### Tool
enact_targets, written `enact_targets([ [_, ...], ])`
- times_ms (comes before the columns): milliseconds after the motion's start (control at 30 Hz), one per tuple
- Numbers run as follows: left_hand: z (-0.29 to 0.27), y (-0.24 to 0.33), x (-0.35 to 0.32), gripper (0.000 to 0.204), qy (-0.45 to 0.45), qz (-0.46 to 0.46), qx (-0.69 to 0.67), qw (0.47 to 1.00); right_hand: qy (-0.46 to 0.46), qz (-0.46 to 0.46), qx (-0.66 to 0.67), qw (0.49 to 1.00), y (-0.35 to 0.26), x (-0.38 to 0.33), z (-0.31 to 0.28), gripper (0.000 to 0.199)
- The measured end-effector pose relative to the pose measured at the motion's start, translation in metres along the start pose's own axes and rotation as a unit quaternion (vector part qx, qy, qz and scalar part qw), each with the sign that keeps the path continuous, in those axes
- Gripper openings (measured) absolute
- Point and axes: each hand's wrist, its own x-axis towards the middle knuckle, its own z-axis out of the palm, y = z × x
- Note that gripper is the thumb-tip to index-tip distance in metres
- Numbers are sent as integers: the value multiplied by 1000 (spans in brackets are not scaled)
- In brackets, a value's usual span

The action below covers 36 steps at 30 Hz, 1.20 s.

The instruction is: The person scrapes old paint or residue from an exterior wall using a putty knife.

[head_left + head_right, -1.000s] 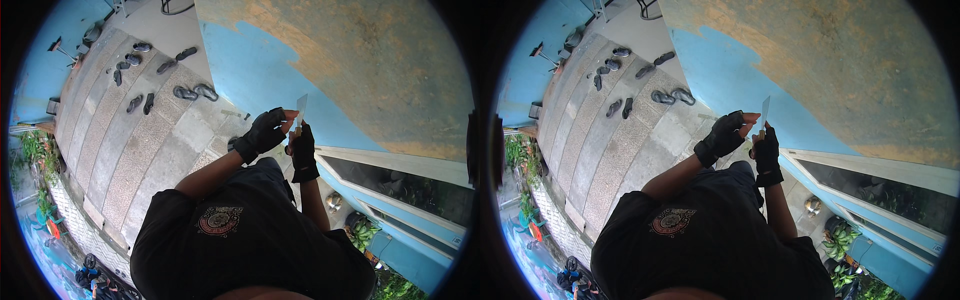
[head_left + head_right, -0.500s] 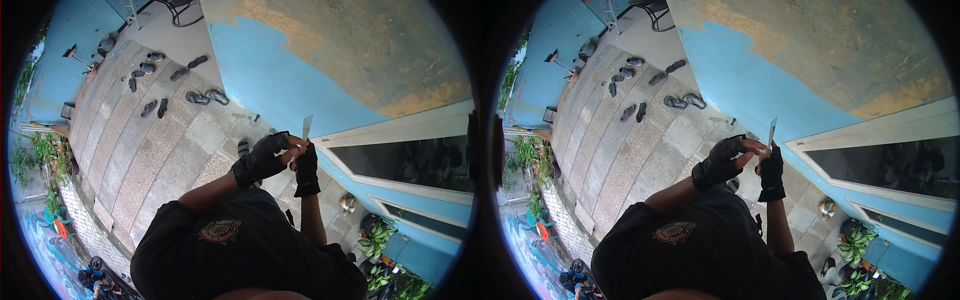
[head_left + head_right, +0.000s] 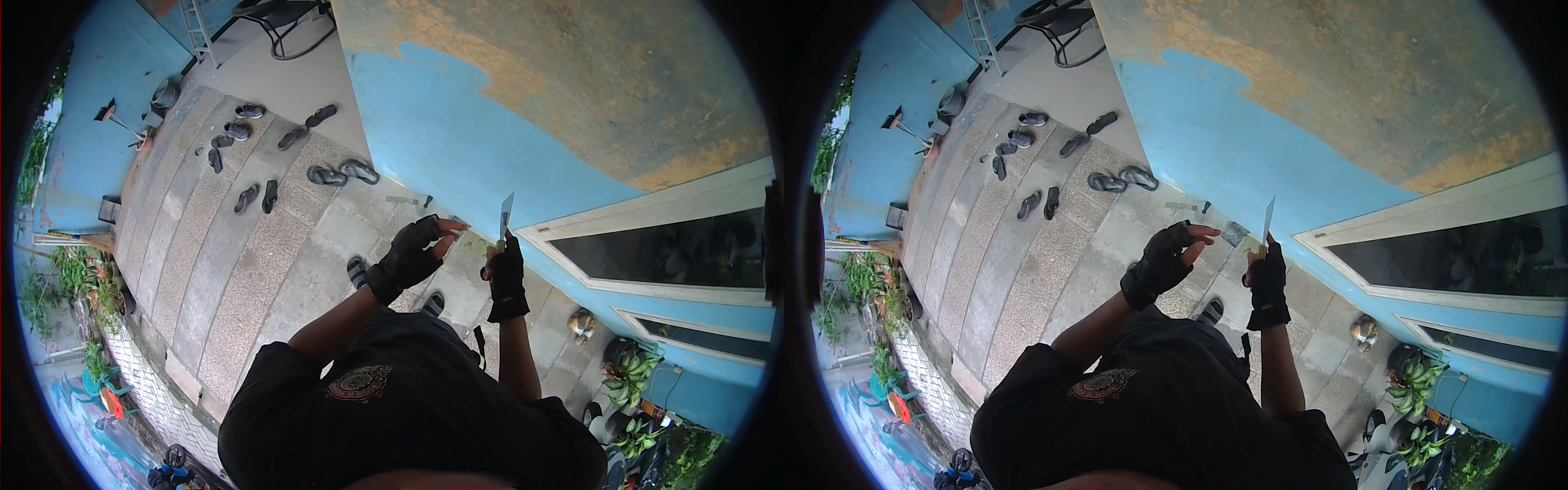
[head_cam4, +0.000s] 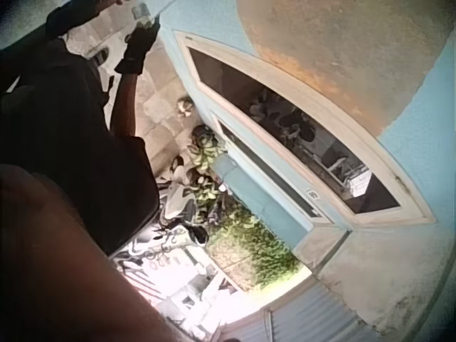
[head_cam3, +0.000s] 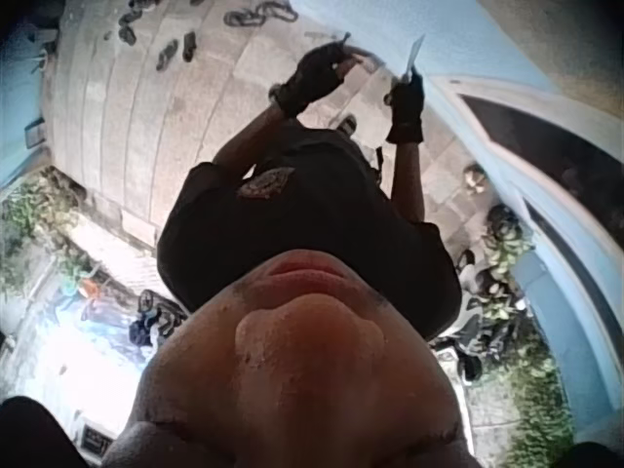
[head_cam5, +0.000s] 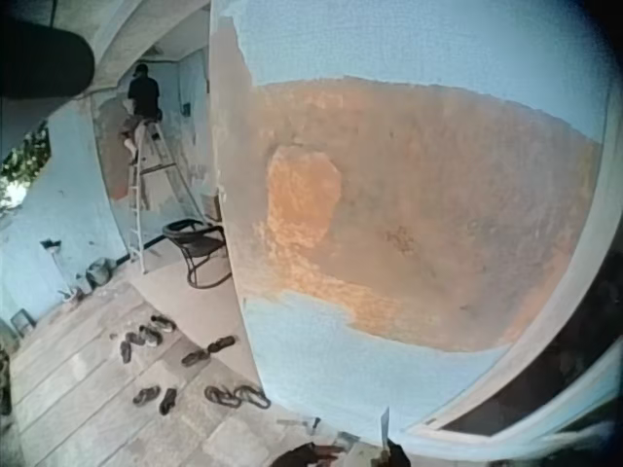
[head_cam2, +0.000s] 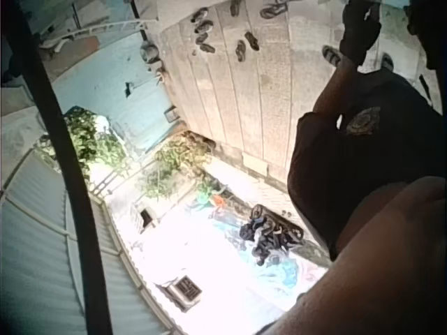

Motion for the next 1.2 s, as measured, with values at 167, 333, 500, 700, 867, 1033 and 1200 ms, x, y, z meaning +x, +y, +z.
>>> enact_targets([
  [167, -69, -52, 1, 37, -10, -17, 10, 1000, -47, 33, -16, 998, 10, 22, 58, 65],
  [333, -119, -142, -21, 51, -56, -97, 61, 992, -76, -59, -318, 943, 94, 75, 103, 53],
  [500, -141, -243, -63, 72, -49, -218, 75, 972, -124, -6, -390, 912, 131, 145, 162, 37],
  [700, -104, -391, -102, 90, -105, -309, 221, 919, -306, 41, -584, 751, 226, 268, 217, 36],
  [867, -62, -524, -132, 97, -185, -333, 297, 876, -339, -27, -573, 745, 315, 355, 261, 32],
  [1033, -55, -625, -150, 105, -262, -462, 306, 790, -308, -22, -579, 754, 427, 464, 278, 29],
  [1200, -41, -690, -182, 118, -254, -507, 301, 767, -221, -98, -636, 733, 506, 523, 269, 26],
])
